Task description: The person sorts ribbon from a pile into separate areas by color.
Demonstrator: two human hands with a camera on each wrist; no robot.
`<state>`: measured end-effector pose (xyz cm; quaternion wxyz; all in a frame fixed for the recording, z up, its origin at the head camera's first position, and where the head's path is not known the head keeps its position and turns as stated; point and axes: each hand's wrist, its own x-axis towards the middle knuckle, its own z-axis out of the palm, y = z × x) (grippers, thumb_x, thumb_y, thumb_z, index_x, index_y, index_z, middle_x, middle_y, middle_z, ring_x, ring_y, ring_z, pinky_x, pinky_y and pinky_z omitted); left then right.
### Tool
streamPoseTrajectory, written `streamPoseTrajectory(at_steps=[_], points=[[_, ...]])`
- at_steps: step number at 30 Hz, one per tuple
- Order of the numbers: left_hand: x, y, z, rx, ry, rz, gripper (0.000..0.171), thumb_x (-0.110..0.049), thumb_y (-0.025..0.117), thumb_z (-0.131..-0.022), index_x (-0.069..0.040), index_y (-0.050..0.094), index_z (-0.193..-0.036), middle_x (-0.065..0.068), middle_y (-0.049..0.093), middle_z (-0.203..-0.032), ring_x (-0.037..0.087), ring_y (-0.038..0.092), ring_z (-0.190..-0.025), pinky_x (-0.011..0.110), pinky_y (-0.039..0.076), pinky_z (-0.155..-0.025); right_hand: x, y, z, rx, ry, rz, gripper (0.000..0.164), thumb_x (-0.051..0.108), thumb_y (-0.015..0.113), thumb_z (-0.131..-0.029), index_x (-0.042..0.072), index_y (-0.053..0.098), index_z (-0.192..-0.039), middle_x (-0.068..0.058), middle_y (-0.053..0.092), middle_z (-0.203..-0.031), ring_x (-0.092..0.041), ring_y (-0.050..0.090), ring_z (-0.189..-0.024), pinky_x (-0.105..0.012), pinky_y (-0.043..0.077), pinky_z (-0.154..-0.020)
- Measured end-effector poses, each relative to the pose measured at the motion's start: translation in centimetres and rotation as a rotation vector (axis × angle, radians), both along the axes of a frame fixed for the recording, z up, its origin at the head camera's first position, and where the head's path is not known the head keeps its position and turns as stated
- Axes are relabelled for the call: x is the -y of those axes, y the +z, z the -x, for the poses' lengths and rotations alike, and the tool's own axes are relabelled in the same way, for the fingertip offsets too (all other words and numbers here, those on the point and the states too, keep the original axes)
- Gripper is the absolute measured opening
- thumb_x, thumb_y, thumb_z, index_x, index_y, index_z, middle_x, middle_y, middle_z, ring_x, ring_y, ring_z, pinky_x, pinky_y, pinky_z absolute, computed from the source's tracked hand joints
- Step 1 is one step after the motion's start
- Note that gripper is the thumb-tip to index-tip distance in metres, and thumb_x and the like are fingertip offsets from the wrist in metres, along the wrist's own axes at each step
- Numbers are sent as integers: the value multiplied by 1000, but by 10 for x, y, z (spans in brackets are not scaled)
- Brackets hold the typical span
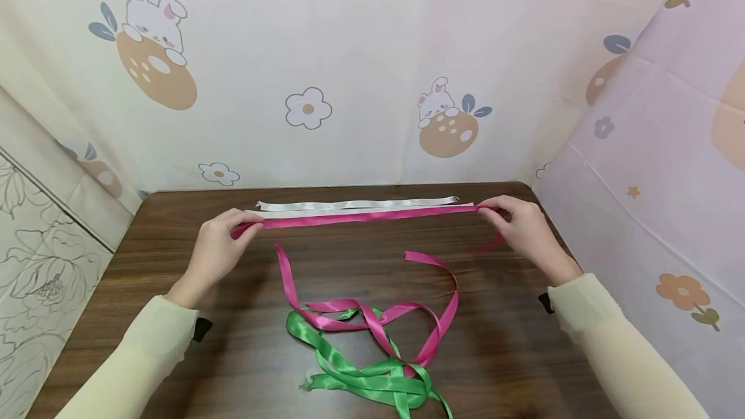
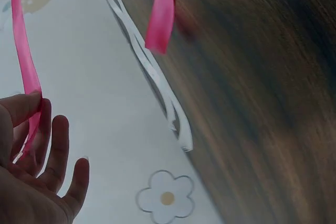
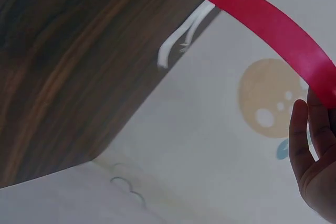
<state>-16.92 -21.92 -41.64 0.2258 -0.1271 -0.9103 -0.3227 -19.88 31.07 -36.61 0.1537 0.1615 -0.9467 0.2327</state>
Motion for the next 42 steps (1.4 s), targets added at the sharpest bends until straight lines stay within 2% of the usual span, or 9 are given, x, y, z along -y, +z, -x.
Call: streamPoseTrajectory(at_steps=[4, 7, 11, 14, 17, 25, 32, 39, 42], points=[[9, -6, 6, 69, 30, -34, 19, -8, 81, -87, -7, 80, -107, 12, 79, -100, 26, 69, -86, 7, 41, -73, -9, -7, 6, 47, -33, 4, 14, 17, 74, -96, 8, 78, -107, -15, 78, -106, -31, 71, -95, -49, 55, -85], [17, -11, 12, 129, 58, -69, 20, -14, 81, -89, -8, 80, -109, 14, 79, -104, 8, 66, -85, 5, 42, -72, -17, -13, 10, 85, -55, 12, 17, 20, 72, -98, 7, 77, -108, -18, 77, -107, -34, 71, -96, -55, 54, -87], [28, -16, 18, 214, 93, -90, 24, -22, 79, -92, -7, 80, -111, 17, 80, -105, 7, 66, -85, 6, 43, -69, -30, -22, 17, 150, -94, -1, 23, 25, 68, -101, 6, 76, -112, -19, 77, -105, -32, 69, -89, -48, 54, -80], [34, -20, 21, 260, 109, -79, 25, -24, 77, -94, -5, 79, -111, 20, 79, -106, 30, 71, -93, 14, 47, -72, -39, -31, 23, 203, -123, -9, 24, 25, 66, -102, 6, 75, -113, -18, 77, -100, -26, 65, -81, -36, 51, -69], [39, -27, 25, 293, 118, -61, 27, -25, 76, -95, -4, 79, -111, 22, 78, -107, 37, 71, -100, 27, 51, -78, -46, -39, 28, 248, -144, 0, 25, 25, 65, -103, 5, 74, -114, -18, 77, -97, -22, 62, -77, -30, 47, -63], [46, -44, 37, 357, 153, -50, 28, -23, 76, -95, -2, 78, -113, 25, 76, -112, 43, 68, -107, 54, 53, -93, -59, -62, 38, 314, -189, 25, 31, 29, 60, -105, 3, 73, -114, -18, 76, -97, -23, 65, -82, -30, 48, -67], [47, -55, 50, 393, 177, -33, 30, -26, 76, -95, -1, 77, -112, 27, 74, -116, 44, 66, -109, 58, 52, -97, -66, -82, 49, 389, -225, 26, 32, 30, 62, -105, 2, 72, -115, -17, 76, -94, -23, 64, -81, -31, 47, -67], [46, -63, 55, 436, 212, -2, 32, -29, 76, -95, -2, 77, -112, 28, 72, -120, 47, 64, -115, 59, 50, -99, -62, -91, 59, 438, -267, 31, 30, 29, 65, -102, 1, 73, -110, -14, 73, -86, -20, 62, -74, -31, 47, -65], [45, -64, 56, 448, 224, 7, 32, -29, 76, -94, -3, 78, -113, 28, 72, -121, 47, 63, -115, 59, 50, -98, -60, -92, 62, 458, -296, 3, 32, 32, 65, -102, 3, 73, -112, -17, 74, -96, -25, 62, -80, -38, 47, -69]])
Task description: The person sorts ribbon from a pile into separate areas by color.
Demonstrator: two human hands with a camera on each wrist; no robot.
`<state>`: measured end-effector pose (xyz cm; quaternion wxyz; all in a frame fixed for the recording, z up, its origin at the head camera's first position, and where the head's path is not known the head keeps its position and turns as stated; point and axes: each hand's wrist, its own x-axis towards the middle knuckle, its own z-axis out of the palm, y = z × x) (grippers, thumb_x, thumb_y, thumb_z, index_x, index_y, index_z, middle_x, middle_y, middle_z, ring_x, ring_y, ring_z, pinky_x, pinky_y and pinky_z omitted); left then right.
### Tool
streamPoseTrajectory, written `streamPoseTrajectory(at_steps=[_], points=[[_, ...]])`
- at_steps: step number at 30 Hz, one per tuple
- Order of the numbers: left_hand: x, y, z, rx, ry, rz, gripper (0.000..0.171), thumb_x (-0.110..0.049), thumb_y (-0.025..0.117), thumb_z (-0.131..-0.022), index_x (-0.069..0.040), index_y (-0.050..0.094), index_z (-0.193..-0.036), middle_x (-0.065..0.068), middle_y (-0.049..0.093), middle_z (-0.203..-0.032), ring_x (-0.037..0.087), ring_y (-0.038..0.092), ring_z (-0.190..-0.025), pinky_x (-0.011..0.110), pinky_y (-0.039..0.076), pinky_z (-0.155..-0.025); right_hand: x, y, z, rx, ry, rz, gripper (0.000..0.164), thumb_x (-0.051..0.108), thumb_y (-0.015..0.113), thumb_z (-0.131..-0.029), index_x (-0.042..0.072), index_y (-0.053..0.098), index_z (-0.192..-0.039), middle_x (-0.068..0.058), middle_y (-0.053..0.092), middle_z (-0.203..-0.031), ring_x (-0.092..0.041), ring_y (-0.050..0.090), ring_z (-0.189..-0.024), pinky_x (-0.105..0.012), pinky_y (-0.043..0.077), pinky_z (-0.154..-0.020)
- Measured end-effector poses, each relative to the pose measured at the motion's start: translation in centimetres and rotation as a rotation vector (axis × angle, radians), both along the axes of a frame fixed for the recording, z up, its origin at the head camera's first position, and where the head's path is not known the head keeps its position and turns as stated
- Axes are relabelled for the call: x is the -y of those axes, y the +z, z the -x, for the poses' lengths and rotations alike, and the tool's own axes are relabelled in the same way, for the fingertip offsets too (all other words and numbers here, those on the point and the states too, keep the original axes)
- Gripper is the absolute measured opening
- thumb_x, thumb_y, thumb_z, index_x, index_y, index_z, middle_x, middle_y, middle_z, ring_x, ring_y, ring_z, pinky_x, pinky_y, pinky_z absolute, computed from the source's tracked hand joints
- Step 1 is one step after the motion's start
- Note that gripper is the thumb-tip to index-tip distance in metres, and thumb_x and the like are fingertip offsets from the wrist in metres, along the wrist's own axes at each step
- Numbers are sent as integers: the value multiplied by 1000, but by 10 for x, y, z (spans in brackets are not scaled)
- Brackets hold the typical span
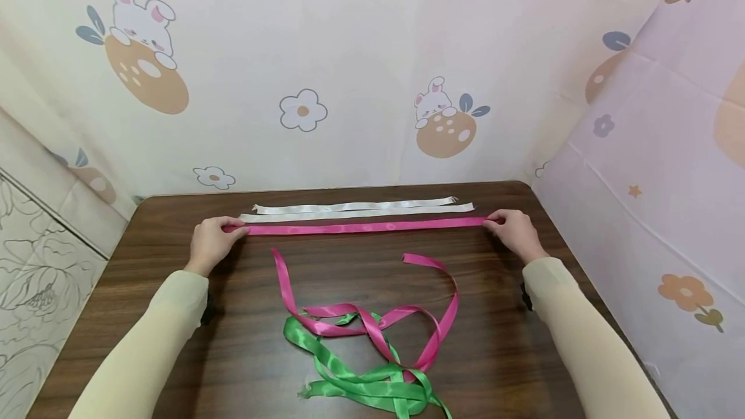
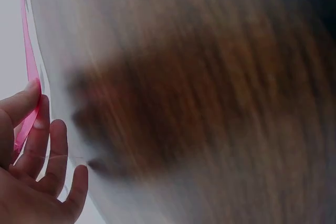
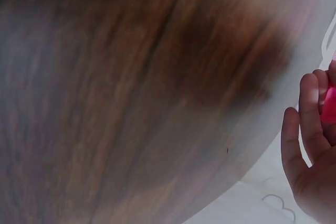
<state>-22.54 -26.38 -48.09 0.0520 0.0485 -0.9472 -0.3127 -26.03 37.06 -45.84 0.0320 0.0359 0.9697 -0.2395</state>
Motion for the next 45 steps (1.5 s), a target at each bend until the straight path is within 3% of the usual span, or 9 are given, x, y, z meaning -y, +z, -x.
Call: streamPoseTrajectory(at_steps=[4, 7, 15, 24, 34, 40, 45], points=[[-1, 0, 0, 16, 6, 20, 32, -29, 76, -94, -4, 78, -113, 27, 71, -124, 47, 63, -116, 59, 50, -96, 3, -3, 2, 19, -17, -44, 33, 35, 65, -101, 5, 73, -114, -24, 72, -116, -37, 63, -100, -57, 47, -81], [-2, -1, 0, 17, 8, 31, 32, -29, 76, -94, -4, 78, -113, 28, 71, -124, 48, 63, -117, 60, 49, -97, 5, -7, 4, 24, -29, -61, 34, 36, 65, -101, 5, 73, -113, -27, 70, -122, -42, 62, -108, -65, 46, -89], [-1, -8, 0, -29, 30, 52, 31, -31, 77, -93, -5, 78, -109, 25, 74, -117, 50, 64, -114, 63, 39, -100, 7, -14, 9, 33, -56, -72, 32, 35, 66, -100, 5, 72, -109, -24, 71, -115, -38, 62, -100, -58, 47, -84], [2, -11, -1, -37, 58, 50, 33, -32, 78, -92, -4, 77, -110, 26, 73, -118, 49, 64, -112, 59, 38, -93, 3, -9, 11, 68, -61, -39, 37, 36, 66, -100, 3, 68, -116, -26, 67, -119, -42, 61, -109, -60, 46, -91], [4, -9, -6, -43, 58, 55, 35, -33, 79, -91, -5, 76, -111, 27, 72, -120, 49, 63, -114, 62, 40, -97, 0, -8, 10, 91, -31, -14, 41, 35, 67, -100, -1, 65, -121, -28, 64, -119, -39, 57, -102, -58, 47, -91], [5, -2, -10, -68, 50, 63, 38, -34, 82, -88, -4, 77, -111, 27, 73, -117, 47, 64, -107, 63, 43, -96, -7, -3, 6, 62, -21, -34, 42, 33, 68, -100, -2, 64, -122, -27, 64, -115, -38, 56, -99, -56, 48, -91], [6, 8, -12, -100, 40, 70, 37, -31, 83, -87, -3, 76, -109, 26, 74, -111, 43, 64, -101, 61, 42, -93, -10, 10, 1, 16, -13, -77, 41, 32, 67, -100, -1, 63, -124, -30, 58, -127, -45, 56, -111, -63, 47, -92]])
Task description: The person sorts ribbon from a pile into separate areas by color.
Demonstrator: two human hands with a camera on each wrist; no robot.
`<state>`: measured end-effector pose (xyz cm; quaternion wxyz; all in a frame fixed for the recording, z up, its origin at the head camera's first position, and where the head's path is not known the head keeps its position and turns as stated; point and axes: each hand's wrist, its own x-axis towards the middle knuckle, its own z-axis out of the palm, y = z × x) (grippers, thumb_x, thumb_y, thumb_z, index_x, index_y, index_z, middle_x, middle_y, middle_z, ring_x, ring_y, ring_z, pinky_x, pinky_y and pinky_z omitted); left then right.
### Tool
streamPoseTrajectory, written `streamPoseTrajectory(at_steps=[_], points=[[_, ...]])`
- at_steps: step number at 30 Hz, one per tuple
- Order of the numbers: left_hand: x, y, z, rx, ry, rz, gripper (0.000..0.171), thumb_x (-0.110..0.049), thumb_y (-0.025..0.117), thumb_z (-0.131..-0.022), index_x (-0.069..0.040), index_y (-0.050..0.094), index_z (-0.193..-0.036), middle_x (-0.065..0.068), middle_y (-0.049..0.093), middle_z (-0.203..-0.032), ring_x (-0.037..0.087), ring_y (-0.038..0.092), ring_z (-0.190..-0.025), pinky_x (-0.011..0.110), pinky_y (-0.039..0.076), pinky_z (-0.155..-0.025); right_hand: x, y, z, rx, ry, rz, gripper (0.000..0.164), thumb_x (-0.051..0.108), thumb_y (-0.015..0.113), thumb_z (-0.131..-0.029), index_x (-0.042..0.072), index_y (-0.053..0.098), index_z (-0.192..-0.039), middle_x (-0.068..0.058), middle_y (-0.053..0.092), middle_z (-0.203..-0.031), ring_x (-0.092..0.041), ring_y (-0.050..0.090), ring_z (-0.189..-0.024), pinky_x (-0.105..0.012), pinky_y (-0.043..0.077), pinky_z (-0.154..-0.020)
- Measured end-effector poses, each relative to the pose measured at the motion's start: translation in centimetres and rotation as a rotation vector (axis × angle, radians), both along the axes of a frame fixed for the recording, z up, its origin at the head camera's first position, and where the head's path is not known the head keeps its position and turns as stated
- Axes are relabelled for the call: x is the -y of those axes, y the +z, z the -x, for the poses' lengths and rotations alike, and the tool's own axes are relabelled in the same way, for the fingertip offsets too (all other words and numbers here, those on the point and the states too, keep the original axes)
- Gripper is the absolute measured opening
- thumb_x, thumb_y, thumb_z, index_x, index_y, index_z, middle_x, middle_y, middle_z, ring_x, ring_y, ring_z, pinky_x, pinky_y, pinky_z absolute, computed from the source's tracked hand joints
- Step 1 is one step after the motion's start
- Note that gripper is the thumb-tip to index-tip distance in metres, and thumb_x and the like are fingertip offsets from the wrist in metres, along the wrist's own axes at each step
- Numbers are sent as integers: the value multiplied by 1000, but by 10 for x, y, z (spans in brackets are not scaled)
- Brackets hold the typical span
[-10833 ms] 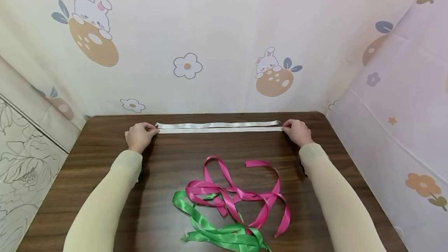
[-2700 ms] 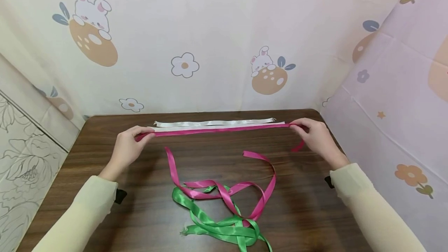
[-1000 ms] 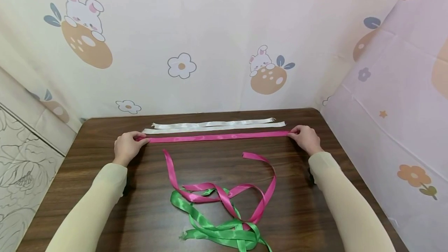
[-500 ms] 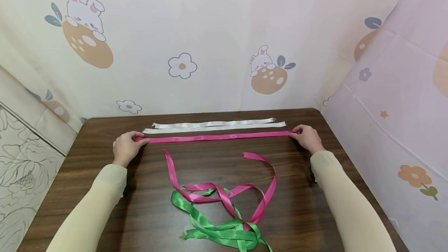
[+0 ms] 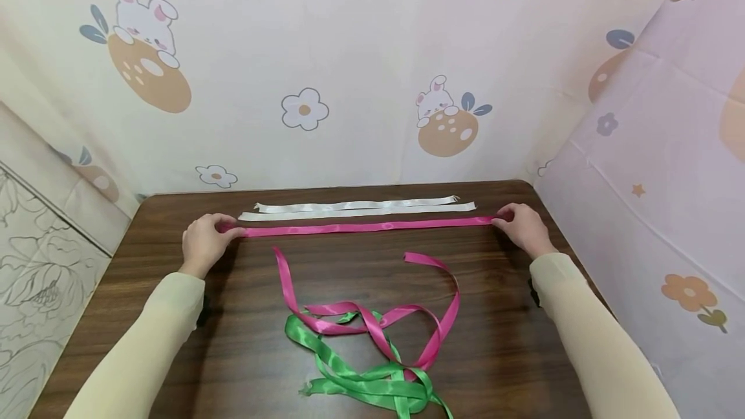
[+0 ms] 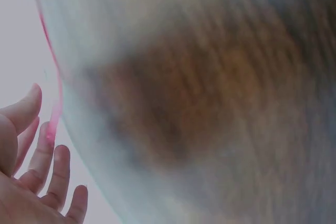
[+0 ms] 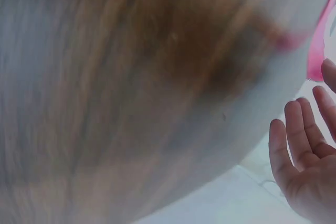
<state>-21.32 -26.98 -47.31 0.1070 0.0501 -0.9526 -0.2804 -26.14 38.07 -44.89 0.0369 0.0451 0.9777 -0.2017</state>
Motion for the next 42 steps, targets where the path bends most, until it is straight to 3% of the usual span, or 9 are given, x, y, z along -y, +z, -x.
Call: streamPoseTrajectory(at_steps=[5, 15, 20, 26, 32, 36, 42], points=[[-4, 11, -3, -30, -39, 11, 33, -26, 83, -88, -2, 76, -111, 26, 73, -109, 42, 65, -100, 62, 40, -94, 4, 15, -6, -62, 24, -18, 40, 30, 66, -101, -1, 62, -127, -31, 50, -134, -48, 54, -115, -66, 46, -93], [-31, 32, -10, -136, -173, 26, 29, -19, 85, -85, -3, 77, -108, 21, 74, -113, 43, 62, -106, 63, 40, -99, 38, 41, -26, -223, 117, -19, 33, 24, 70, -99, 1, 67, -122, -25, 55, -135, -46, 54, -124, -66, 45, -101], [-49, 40, -15, -172, -272, 31, 29, -17, 87, -82, -4, 78, -106, 19, 75, -111, 43, 64, -106, 62, 43, -96, 63, 49, -41, -289, 204, -5, 29, 23, 72, -98, 3, 70, -120, -19, 60, -128, -42, 58, -119, -64, 47, -94], [-72, 49, -24, -179, -381, 22, 32, -19, 90, -79, -6, 79, -106, 15, 78, -106, 40, 65, -110, 63, 41, -104, 97, 55, -60, -431, 326, 13, 26, 19, 79, -91, 5, 72, -111, -13, 67, -114, -35, 66, -109, -58, 53, -91], [-95, 49, -35, -207, -481, 38, 31, -20, 91, -77, -9, 79, -104, 9, 78, -102, 32, 68, -103, 57, 46, -100, 134, 57, -84, -573, 468, 28, 26, 20, 85, -86, 7, 74, -105, -8, 72, -102, -28, 69, -99, -49, 57, -85], [-109, 46, -41, -208, -555, 49, 30, -19, 91, -77, -11, 79, -104, 5, 77, -103, 28, 67, -100, 52, 48, -92, 156, 57, -100, -599, 539, 34, 26, 21, 86, -84, 9, 75, -105, -5, 72, -102, -23, 69, -95, -43, 57, -80], [-130, 42, -52, -185, -672, 79, 28, -20, 90, -79, -12, 79, -104, 3, 77, -105, 26, 67, -106, 52, 49, -99, 181, 54, -124, -622, 603, 36, 26, 22, 87, -83, 10, 75, -102, -4, 71, -100, -19, 68, -91, -39, 56, -76]])
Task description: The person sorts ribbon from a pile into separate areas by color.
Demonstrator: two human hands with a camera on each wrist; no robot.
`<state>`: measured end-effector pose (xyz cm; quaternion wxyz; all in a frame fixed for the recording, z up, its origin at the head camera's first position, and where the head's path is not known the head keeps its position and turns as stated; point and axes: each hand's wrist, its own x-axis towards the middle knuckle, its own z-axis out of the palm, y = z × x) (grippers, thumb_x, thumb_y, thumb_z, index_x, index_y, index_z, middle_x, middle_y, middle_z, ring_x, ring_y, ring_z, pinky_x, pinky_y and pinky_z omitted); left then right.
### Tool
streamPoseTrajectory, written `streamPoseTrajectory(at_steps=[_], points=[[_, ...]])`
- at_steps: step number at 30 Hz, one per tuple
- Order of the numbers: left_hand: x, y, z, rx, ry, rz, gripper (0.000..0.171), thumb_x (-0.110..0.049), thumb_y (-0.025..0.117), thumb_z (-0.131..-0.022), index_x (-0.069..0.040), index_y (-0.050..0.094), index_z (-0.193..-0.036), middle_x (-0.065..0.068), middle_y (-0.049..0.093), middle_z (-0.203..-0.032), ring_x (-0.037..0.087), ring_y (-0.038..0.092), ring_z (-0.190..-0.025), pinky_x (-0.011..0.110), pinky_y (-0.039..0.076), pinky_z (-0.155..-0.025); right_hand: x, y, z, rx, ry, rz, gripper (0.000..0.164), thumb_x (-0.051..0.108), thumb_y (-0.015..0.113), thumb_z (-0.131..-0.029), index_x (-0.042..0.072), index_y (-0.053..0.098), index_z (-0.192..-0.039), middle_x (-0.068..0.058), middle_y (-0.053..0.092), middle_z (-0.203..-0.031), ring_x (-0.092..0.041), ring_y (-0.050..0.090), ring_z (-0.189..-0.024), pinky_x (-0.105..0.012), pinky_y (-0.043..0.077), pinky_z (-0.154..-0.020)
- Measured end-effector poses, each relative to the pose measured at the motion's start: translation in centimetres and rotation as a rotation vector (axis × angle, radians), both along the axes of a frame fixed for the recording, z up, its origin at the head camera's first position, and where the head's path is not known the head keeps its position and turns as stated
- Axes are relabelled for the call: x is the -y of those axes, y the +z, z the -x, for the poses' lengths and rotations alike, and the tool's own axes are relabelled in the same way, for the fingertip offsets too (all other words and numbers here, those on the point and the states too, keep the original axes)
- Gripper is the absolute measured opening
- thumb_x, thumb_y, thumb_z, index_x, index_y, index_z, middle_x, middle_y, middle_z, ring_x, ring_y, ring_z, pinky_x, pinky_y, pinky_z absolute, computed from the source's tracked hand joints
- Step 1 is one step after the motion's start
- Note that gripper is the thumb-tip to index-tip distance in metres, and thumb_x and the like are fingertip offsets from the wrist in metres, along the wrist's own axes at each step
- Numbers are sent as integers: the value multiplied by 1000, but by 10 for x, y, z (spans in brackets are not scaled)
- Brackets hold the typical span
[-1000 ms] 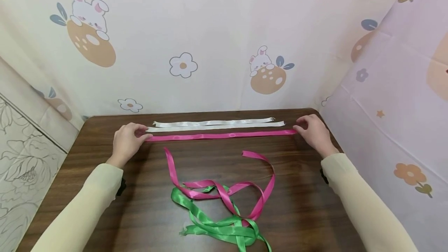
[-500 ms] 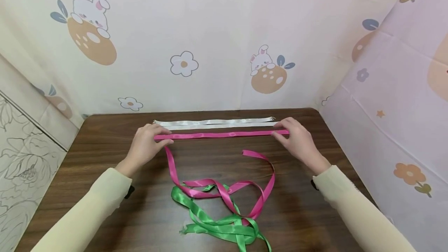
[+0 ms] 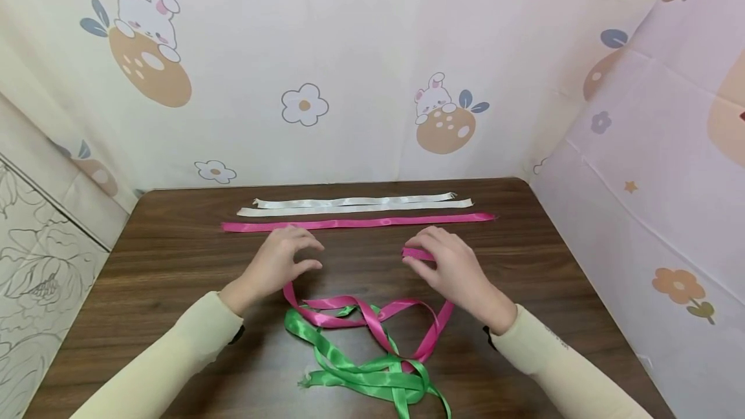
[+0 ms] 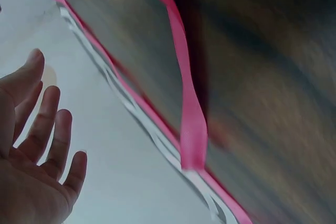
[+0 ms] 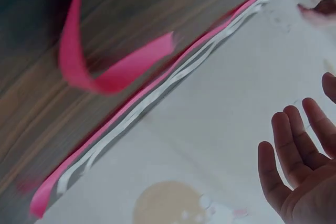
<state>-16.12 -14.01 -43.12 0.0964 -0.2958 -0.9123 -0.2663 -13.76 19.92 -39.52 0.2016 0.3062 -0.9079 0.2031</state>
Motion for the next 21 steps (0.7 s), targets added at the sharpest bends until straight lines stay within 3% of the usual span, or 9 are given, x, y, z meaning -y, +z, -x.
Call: streamPoseTrajectory(at_steps=[10, 21], points=[[-32, -15, -13, 66, -170, 86, 28, -23, 87, -84, -14, 78, -109, -1, 75, -109, 20, 65, -104, 47, 50, -95, 25, -15, -33, -47, 55, -67, 34, 28, 90, -79, 13, 75, -106, -1, 72, -104, -20, 69, -99, -40, 58, -85], [-56, -24, -19, 96, -341, 123, 20, -25, 84, -86, -19, 79, -104, -7, 77, -104, 15, 66, -103, 42, 50, -97, 37, -29, -54, -24, 94, -94, 33, 30, 89, -81, 14, 74, -107, 3, 69, -104, -12, 66, -91, -33, 57, -82]])
